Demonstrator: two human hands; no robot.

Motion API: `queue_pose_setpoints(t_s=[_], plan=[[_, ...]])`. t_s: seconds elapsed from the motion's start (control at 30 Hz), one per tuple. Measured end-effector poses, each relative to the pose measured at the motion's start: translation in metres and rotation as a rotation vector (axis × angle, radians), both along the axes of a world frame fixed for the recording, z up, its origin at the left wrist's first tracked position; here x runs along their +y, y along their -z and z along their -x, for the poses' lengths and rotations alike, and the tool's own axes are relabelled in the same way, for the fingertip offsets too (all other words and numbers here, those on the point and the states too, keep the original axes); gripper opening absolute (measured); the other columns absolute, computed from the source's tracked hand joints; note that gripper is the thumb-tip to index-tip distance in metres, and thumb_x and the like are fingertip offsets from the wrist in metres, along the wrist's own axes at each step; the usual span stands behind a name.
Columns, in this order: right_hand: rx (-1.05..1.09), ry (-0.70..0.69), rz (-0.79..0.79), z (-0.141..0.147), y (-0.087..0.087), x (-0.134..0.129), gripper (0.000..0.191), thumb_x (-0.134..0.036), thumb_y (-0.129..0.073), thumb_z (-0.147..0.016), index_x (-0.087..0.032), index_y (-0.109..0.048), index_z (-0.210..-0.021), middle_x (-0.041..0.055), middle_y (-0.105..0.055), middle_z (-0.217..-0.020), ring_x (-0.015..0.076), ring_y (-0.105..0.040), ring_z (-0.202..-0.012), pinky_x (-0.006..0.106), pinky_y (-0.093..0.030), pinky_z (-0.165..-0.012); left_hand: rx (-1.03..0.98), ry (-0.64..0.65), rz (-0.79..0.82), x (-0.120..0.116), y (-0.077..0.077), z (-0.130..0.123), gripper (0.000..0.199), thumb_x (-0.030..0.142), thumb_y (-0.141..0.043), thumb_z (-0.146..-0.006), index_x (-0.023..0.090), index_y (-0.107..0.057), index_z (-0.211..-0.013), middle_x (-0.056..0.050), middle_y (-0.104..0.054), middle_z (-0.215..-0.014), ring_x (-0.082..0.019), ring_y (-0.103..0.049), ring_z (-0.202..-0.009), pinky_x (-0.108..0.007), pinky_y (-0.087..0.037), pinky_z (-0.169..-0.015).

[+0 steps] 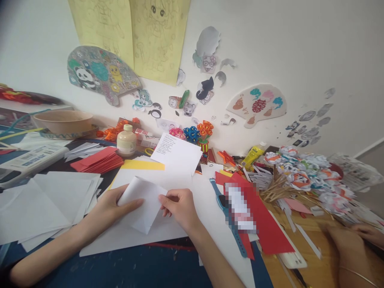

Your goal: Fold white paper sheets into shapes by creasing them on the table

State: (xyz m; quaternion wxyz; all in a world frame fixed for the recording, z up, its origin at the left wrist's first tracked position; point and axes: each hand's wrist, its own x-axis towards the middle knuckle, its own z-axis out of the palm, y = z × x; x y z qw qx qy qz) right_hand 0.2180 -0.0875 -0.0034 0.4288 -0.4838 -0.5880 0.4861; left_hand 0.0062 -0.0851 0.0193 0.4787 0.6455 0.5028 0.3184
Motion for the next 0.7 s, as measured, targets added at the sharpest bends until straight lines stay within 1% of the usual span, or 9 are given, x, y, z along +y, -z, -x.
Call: queue_pose_setpoints(t_s=[0.2,0.33,0.5,0.7], plan=[[-0.057,0.010,0.013,-0.001,0.008,0.006,0.037,-0.044,-0.068,-0.077,-0.015,-0.062,-0.055,0.0001,-0.058,-0.049,0.0110,-0.054,-0.042,0.022,-0.040,-0.044,0.181,-0.045,-0.093,0.008,0.016,0.001,0.035,0.050,-0.057,-0.075,0.019,-0.065,-0.089,-0.004,-0.071,-0.083,-0.027,-0.064,-0.078,-0.029,-0.046,-0.062],[-0.128,0.034,0.004,-0.001,0.012,0.010,0.036,-0.044,-0.066,-0.077,-0.016,-0.061,-0.054,0.0001,-0.058,-0.048,0.0118,-0.054,-0.042,0.022,-0.040,-0.044,0.285,-0.052,-0.154,0.014,0.022,0.000,0.032,0.048,-0.056,-0.076,0.021,-0.066,-0.090,-0.003,-0.071,-0.085,-0.025,-0.063,-0.078,-0.029,-0.042,-0.063],[-0.326,0.084,-0.082,0.000,0.018,0.012,0.036,-0.039,-0.062,-0.082,-0.018,-0.061,-0.053,-0.0012,-0.057,-0.045,0.0112,-0.052,-0.042,0.024,-0.041,-0.050,0.495,-0.087,-0.256,0.018,0.029,-0.003,0.029,0.046,-0.054,-0.077,0.022,-0.068,-0.087,-0.006,-0.066,-0.085,-0.026,-0.059,-0.080,-0.031,-0.039,-0.068],[-0.429,0.121,-0.199,0.005,0.019,0.010,0.037,-0.037,-0.059,-0.083,-0.018,-0.057,-0.051,-0.0019,-0.057,-0.048,0.0123,-0.051,-0.046,0.025,-0.038,-0.052,0.557,-0.076,-0.280,0.022,0.033,-0.002,0.029,0.045,-0.054,-0.077,0.021,-0.067,-0.087,-0.007,-0.066,-0.085,-0.027,-0.059,-0.084,-0.032,-0.039,-0.071]])
